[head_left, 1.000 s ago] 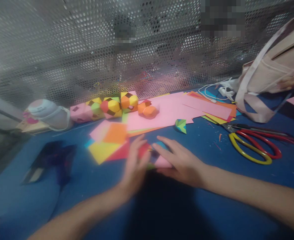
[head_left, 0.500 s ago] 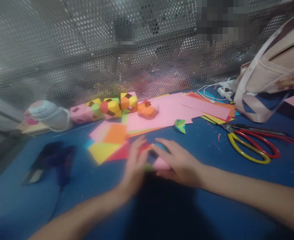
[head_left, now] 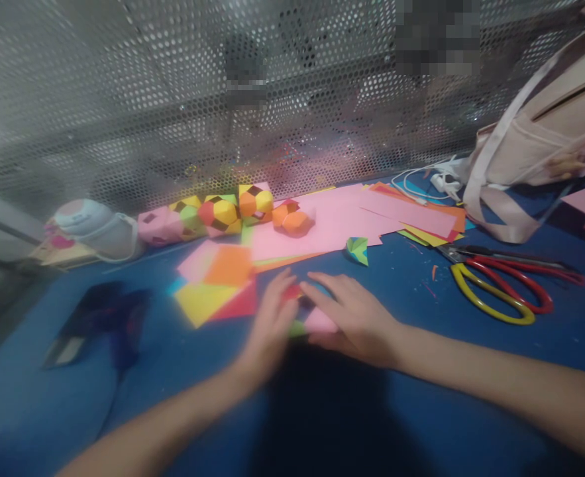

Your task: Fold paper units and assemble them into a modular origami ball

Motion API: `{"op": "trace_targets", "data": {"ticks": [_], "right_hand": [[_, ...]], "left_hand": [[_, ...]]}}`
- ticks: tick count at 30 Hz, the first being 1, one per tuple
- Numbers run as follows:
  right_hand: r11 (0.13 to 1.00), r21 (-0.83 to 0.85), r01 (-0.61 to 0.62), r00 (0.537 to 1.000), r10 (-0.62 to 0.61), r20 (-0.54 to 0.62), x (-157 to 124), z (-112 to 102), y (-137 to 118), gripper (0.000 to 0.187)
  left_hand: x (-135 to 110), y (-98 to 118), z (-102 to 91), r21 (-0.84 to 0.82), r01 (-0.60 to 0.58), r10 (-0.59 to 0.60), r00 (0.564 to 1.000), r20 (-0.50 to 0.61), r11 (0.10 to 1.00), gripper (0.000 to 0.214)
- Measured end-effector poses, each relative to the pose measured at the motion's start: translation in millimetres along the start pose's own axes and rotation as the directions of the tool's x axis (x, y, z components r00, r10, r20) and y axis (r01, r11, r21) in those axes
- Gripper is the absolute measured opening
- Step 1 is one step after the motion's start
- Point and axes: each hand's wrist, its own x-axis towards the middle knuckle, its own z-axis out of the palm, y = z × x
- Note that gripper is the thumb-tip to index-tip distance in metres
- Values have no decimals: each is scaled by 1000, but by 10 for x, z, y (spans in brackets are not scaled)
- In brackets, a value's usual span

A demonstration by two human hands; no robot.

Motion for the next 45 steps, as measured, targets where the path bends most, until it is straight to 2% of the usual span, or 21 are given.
{"op": "trace_targets", "data": {"ticks": [4, 10, 15, 21, 24, 26, 30, 34, 39, 45], "right_hand": [[991, 58, -118, 993, 117, 17, -10, 5, 8, 67], [938, 218, -268, 962, 274, 7, -7, -8, 58, 67], [929, 255, -267, 961, 277, -3, 7, -22, 62, 58], [951, 212, -226, 970, 240, -43, 12, -16, 51, 59], [935, 244, -259, 961, 275, -32, 21, -21, 52, 60], [909, 280, -309, 948, 317, 17, 32, -30, 58, 59], [825, 395, -404, 914, 379, 144, 66, -82, 99, 54], [759, 493, -425, 904, 378, 198, 92, -149, 144, 51], [796, 423, -433, 901, 389, 190, 84, -135, 148, 50], [744, 489, -456, 890, 398, 224, 109, -115, 97, 49]], "left_hand": [[-23, -24, -46, 33, -47, 46, 997, 54, 998, 52], [-47, -89, -89, 186, -279, 256, 957, 137, 942, 63], [-30, -130, -72, 306, -415, 371, 908, 193, 857, 63], [-42, -150, -33, 295, -411, 369, 910, 189, 862, 58], [-53, -143, -6, 268, -366, 325, 927, 185, 891, 57], [-47, -110, 7, 240, -289, 252, 952, 173, 927, 58], [6, -3, -5, 77, -23, 15, 995, 98, 997, 59], [63, 44, -49, -158, 169, -159, 984, 78, 973, 56], [74, 32, -66, -312, 255, -229, 966, 118, 915, 52], [83, 128, -82, -210, 273, -247, 958, 143, 939, 49]]}}
